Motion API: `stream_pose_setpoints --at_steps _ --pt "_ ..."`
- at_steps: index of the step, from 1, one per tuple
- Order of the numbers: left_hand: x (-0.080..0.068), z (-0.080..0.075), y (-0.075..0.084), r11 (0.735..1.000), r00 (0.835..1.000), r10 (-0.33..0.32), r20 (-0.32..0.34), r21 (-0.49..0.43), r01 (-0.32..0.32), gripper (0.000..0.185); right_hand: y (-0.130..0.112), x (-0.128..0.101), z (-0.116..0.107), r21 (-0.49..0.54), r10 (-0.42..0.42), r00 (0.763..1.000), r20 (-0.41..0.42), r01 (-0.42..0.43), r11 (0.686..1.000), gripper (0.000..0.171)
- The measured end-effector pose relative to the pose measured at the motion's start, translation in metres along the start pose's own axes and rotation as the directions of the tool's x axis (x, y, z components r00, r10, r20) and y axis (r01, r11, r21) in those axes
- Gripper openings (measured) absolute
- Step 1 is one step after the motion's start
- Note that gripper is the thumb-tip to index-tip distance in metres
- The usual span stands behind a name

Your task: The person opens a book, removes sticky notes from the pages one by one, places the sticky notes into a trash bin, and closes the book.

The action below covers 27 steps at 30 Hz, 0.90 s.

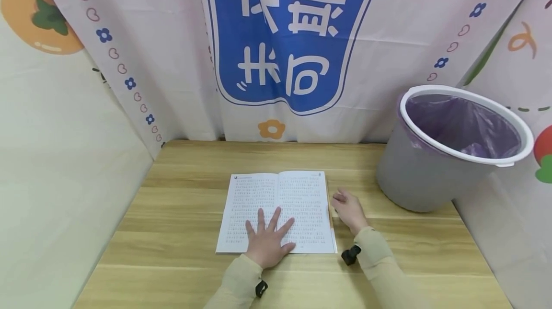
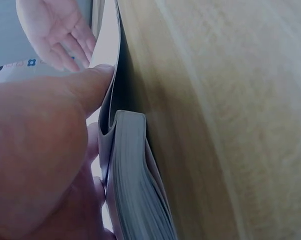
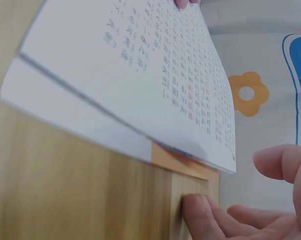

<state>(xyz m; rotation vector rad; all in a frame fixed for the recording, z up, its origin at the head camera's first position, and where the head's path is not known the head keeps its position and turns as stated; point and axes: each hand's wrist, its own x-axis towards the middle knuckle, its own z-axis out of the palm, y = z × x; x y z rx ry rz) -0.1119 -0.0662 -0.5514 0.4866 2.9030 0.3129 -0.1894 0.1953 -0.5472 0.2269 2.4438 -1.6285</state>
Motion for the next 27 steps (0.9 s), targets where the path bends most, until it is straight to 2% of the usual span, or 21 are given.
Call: stream_pose_setpoints --at_steps 6,12,16,20,24,27 --pt "-0.001 -0.003 0.0 1.0 1.0 0.0 0.002 -0.017 0.0 0.063 -0.005 0.009 0.005 0.075 0.047 0.997 0.055 -0.051 0.996 0.073" --pt "-0.001 -0.003 0.0 1.0 1.0 0.009 0.009 -0.012 -0.009 0.064 -0.004 0.001 0.005 0.024 0.067 0.991 0.113 -0.07 0.997 0.047" --pt "-0.001 0.0 0.001 0.999 1.0 0.021 -0.003 -0.027 -0.021 0.063 -0.004 -0.009 0.006 0.05 0.068 0.995 0.08 -0.072 0.996 0.038" --pt "-0.003 0.002 0.001 0.995 0.999 0.047 -0.001 -0.085 -0.047 0.064 -0.003 -0.016 0.005 0.079 0.074 0.996 0.039 -0.077 0.994 0.04" --pt "-0.008 -0.004 -0.005 0.978 0.996 0.085 0.003 -0.191 -0.083 0.069 -0.006 -0.025 -0.003 0.071 0.05 0.999 0.018 -0.051 0.996 0.041" --pt "-0.011 -0.012 -0.02 0.957 0.994 0.074 -0.075 -0.274 -0.092 0.07 -0.013 -0.031 -0.014 0.052 0.024 1.0 0.009 -0.024 0.998 0.041"
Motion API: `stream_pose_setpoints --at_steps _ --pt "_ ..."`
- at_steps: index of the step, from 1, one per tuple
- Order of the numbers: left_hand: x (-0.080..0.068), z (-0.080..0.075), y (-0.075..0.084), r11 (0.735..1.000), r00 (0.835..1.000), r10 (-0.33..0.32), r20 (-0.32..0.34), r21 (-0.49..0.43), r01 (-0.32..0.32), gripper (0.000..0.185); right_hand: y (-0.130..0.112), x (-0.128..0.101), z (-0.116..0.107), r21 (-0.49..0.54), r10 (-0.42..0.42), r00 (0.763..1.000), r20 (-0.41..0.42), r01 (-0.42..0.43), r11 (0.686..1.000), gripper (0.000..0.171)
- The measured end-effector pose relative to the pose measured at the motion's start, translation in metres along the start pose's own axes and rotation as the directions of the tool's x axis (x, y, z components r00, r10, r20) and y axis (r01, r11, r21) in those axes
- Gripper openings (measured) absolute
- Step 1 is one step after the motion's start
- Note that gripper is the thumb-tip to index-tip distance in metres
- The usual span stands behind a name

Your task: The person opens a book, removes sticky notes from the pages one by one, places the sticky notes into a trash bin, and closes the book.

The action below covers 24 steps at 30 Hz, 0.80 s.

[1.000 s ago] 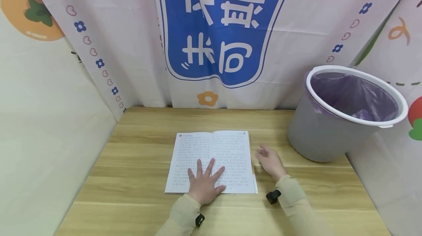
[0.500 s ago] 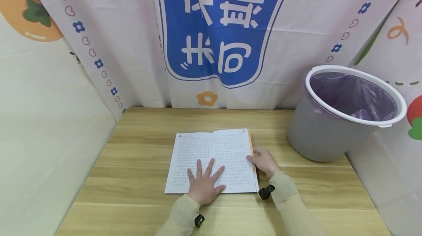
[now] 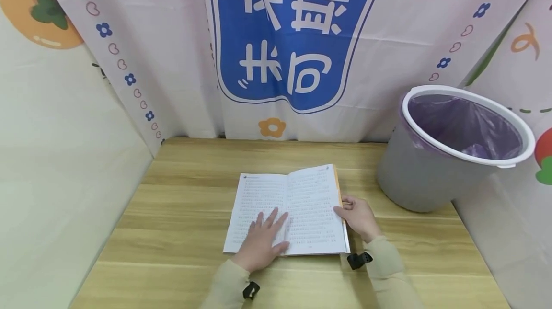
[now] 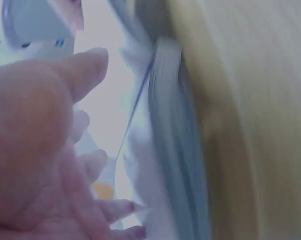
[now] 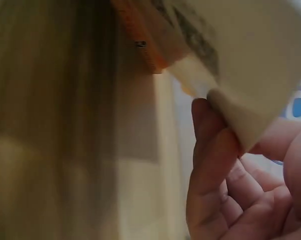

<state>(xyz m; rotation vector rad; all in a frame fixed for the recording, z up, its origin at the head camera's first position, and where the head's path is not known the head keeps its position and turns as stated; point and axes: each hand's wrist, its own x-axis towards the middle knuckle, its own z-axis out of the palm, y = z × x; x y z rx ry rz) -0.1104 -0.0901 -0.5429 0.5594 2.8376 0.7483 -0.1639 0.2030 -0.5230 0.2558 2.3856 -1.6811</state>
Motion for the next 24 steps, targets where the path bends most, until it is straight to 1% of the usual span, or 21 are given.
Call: stream_pose_setpoints --at_steps 1,2,3,4,5,6,8,9,11,13,15,18,19,21,23,24 --pt "-0.001 -0.004 -0.006 1.0 0.999 -0.003 -0.044 -0.024 0.002 0.068 -0.002 -0.001 -0.004 -0.008 -0.01 1.0 -0.004 0.01 1.0 0.041" --pt "-0.001 -0.008 -0.012 0.999 0.995 -0.022 -0.093 -0.049 0.017 0.066 -0.005 -0.003 -0.009 -0.018 -0.021 1.0 -0.009 0.021 1.0 0.04" --pt "-0.001 -0.011 -0.018 0.996 0.989 -0.059 -0.137 -0.075 0.049 0.064 -0.008 -0.005 -0.014 -0.022 -0.032 0.999 -0.012 0.032 0.999 0.04" --pt "-0.001 -0.014 -0.024 0.99 0.978 -0.103 -0.179 -0.118 0.083 0.06 -0.011 -0.006 -0.018 -0.022 -0.043 0.999 -0.02 0.043 0.999 0.04" --pt "0.0 -0.017 -0.03 0.978 0.966 -0.157 -0.205 -0.165 0.124 0.057 -0.014 -0.007 -0.022 -0.028 -0.057 0.998 -0.024 0.057 0.998 0.041" --pt "0.0 -0.02 -0.036 0.963 0.953 -0.213 -0.217 -0.212 0.167 0.055 -0.018 -0.009 -0.025 -0.039 -0.07 0.997 -0.033 0.069 0.997 0.042" --pt "0.0 -0.024 -0.046 0.916 0.926 -0.32 -0.199 -0.315 0.249 0.052 -0.025 -0.012 -0.028 -0.046 -0.088 0.995 -0.037 0.087 0.995 0.043" --pt "0.0 -0.026 -0.049 0.89 0.917 -0.359 -0.173 -0.359 0.281 0.051 -0.028 -0.014 -0.029 -0.048 -0.095 0.995 -0.036 0.093 0.994 0.043" --pt "0.0 -0.028 -0.055 0.851 0.908 -0.4 -0.121 -0.418 0.319 0.05 -0.037 -0.018 -0.025 -0.054 -0.116 0.992 -0.04 0.114 0.992 0.042" --pt "0.001 -0.029 -0.059 0.818 0.908 -0.412 -0.072 -0.467 0.334 0.05 -0.046 -0.021 -0.018 -0.044 -0.138 0.989 -0.048 0.136 0.99 0.04" --pt "0.002 -0.029 -0.06 0.795 0.91 -0.413 -0.038 -0.503 0.34 0.049 -0.054 -0.022 -0.009 -0.031 -0.165 0.984 -0.063 0.164 0.986 0.038" --pt "0.005 -0.028 -0.059 0.77 0.912 -0.411 -0.01 -0.54 0.341 0.046 -0.067 -0.024 0.008 -0.015 -0.186 0.979 -0.086 0.185 0.983 0.037" --pt "0.006 -0.028 -0.059 0.764 0.911 -0.412 -0.003 -0.547 0.343 0.045 -0.07 -0.024 0.014 -0.011 -0.191 0.977 -0.091 0.191 0.982 0.037" --pt "0.007 -0.027 -0.058 0.762 0.913 -0.408 0.001 -0.55 0.342 0.044 -0.076 -0.025 0.026 0.004 -0.206 0.974 -0.094 0.207 0.978 0.037" --pt "0.007 -0.027 -0.059 0.755 0.911 -0.412 0.01 -0.557 0.347 0.044 -0.081 -0.026 0.04 0.026 -0.225 0.971 -0.08 0.227 0.973 0.038" --pt "0.007 -0.027 -0.059 0.746 0.908 -0.418 0.016 -0.565 0.353 0.044 -0.083 -0.026 0.047 0.043 -0.236 0.97 -0.063 0.239 0.97 0.04"
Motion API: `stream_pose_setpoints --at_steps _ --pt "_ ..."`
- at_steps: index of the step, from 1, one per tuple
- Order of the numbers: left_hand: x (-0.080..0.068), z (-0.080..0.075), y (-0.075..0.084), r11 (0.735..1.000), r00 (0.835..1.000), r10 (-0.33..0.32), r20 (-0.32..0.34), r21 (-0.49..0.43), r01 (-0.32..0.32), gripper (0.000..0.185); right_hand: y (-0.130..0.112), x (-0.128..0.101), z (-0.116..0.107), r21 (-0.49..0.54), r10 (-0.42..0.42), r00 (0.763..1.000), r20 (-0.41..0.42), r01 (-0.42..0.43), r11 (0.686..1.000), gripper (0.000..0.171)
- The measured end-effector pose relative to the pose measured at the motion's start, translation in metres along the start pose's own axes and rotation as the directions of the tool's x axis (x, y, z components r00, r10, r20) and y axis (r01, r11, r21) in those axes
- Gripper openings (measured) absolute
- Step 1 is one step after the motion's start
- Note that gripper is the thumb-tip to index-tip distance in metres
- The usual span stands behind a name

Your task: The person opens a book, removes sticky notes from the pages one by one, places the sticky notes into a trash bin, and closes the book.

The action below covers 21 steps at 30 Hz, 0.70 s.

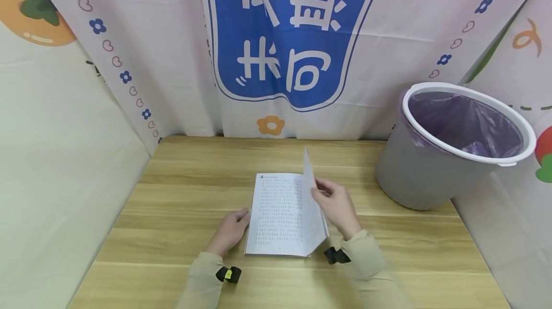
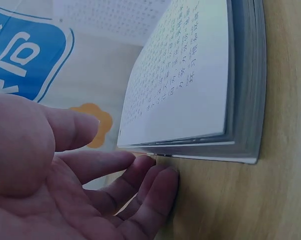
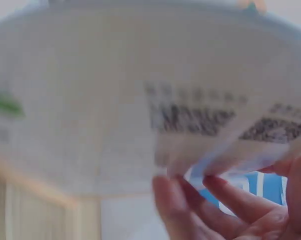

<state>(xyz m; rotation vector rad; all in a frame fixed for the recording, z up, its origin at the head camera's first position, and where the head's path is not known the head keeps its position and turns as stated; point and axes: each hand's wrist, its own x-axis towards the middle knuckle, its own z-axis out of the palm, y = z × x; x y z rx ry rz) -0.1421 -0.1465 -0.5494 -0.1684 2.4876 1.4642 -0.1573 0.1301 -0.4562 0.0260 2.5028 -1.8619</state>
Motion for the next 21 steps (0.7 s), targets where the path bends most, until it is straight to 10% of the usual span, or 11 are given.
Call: stream_pose_setpoints --at_steps 13,17,21 --pt "-0.002 -0.007 0.0 0.994 0.999 -0.033 0.029 -0.106 0.036 0.045 0.004 -0.002 0.087 -0.279 -0.029 0.979 0.2 0.085 0.957 0.06" --pt "-0.002 -0.008 0.0 0.993 0.999 -0.042 0.031 -0.112 0.046 0.052 0.015 -0.002 0.103 -0.426 0.002 0.972 0.237 0.102 0.899 0.055" --pt "-0.002 -0.009 0.0 0.995 0.998 -0.043 0.045 -0.09 0.047 0.053 0.036 -0.006 0.11 -0.612 0.039 0.956 0.29 0.154 0.775 0.05"
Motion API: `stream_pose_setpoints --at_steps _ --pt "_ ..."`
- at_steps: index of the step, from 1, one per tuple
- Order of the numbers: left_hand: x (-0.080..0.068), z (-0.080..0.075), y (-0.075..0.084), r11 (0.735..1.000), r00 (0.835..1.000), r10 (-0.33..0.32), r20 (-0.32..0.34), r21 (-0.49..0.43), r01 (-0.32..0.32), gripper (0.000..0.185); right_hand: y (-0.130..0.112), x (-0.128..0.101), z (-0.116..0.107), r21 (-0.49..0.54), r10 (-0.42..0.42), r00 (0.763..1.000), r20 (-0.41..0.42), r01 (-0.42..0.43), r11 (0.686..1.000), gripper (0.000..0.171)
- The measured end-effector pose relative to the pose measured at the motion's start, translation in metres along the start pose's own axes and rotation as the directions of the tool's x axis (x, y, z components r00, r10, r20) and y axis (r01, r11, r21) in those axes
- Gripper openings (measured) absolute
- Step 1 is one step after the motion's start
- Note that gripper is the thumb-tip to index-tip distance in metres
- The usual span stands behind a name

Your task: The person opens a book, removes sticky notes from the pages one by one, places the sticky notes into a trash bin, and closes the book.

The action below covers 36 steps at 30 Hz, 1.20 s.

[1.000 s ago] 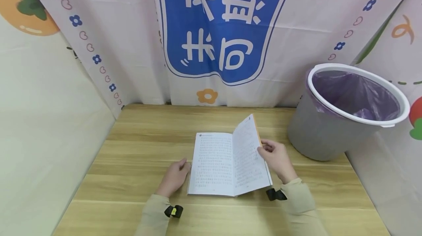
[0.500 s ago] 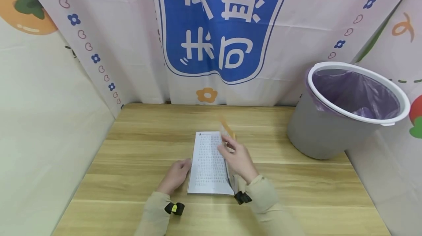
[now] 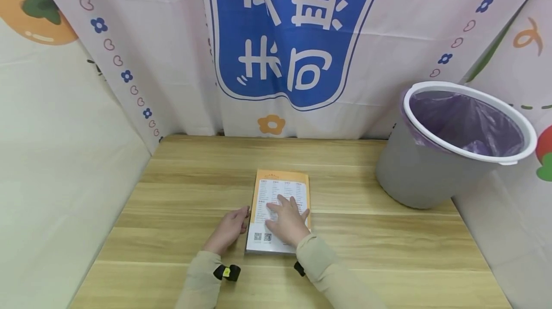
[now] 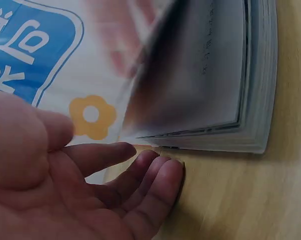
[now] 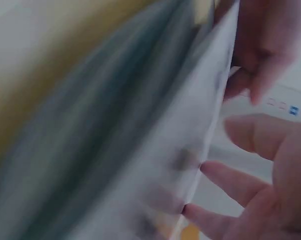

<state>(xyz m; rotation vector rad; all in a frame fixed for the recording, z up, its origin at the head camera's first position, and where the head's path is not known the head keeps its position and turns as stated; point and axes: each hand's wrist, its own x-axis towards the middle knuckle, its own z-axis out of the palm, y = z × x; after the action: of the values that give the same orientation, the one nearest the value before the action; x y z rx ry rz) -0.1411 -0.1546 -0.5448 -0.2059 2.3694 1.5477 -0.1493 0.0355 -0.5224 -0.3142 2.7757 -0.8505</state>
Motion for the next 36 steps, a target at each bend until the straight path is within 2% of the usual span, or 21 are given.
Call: stream_pose_setpoints --at_steps 3,6,12,17,19,21,24,26,28,30,36 --pt "0.001 0.002 0.001 0.998 1.0 0.027 0.005 0.052 -0.027 0.05 0.011 -0.002 0.011 -0.14 -0.033 0.999 0.025 0.036 0.99 0.052" --pt "0.002 0.004 0.004 0.99 0.998 0.068 -0.007 0.126 -0.066 0.05 0.018 -0.003 0.016 -0.202 -0.077 0.997 0.023 0.08 0.976 0.055" --pt "0.005 0.009 0.008 0.975 0.996 0.086 -0.018 0.208 -0.081 0.047 0.023 -0.003 0.02 -0.235 -0.105 0.994 0.013 0.105 0.966 0.057" --pt "0.008 0.015 0.008 0.955 0.997 0.077 -0.019 0.288 -0.068 0.052 0.023 -0.003 0.018 -0.25 -0.1 0.995 0.012 0.099 0.963 0.057" --pt "0.008 0.017 0.008 0.947 0.996 0.084 -0.019 0.311 -0.074 0.053 0.023 -0.003 0.015 -0.222 -0.091 0.996 0.01 0.091 0.971 0.058" --pt "0.008 0.019 0.009 0.943 0.996 0.092 -0.017 0.324 -0.081 0.053 0.025 -0.002 0.01 -0.151 -0.065 0.998 -0.021 0.061 0.987 0.061" --pt "0.007 0.022 0.01 0.938 0.997 0.076 -0.01 0.339 -0.068 0.053 0.032 0.001 -0.003 0.056 0.039 0.993 -0.112 -0.033 0.998 0.064" --pt "0.006 0.023 0.012 0.938 0.999 0.053 -0.01 0.344 -0.046 0.053 0.039 0.003 -0.015 0.238 0.15 0.974 -0.168 -0.107 0.965 0.065" --pt "0.004 0.024 0.013 0.937 0.999 0.031 -0.015 0.348 -0.024 0.053 0.048 0.002 -0.024 0.411 0.254 0.952 -0.169 -0.166 0.897 0.067" --pt "0.002 0.024 0.015 0.936 1.0 0.019 -0.021 0.352 -0.01 0.053 0.058 -0.002 -0.03 0.53 0.321 0.938 -0.133 -0.206 0.823 0.068" --pt "0.001 0.026 0.018 0.928 0.999 0.028 -0.016 0.372 -0.02 0.05 0.076 -0.015 -0.032 0.713 0.34 0.94 -0.002 -0.237 0.66 0.068"
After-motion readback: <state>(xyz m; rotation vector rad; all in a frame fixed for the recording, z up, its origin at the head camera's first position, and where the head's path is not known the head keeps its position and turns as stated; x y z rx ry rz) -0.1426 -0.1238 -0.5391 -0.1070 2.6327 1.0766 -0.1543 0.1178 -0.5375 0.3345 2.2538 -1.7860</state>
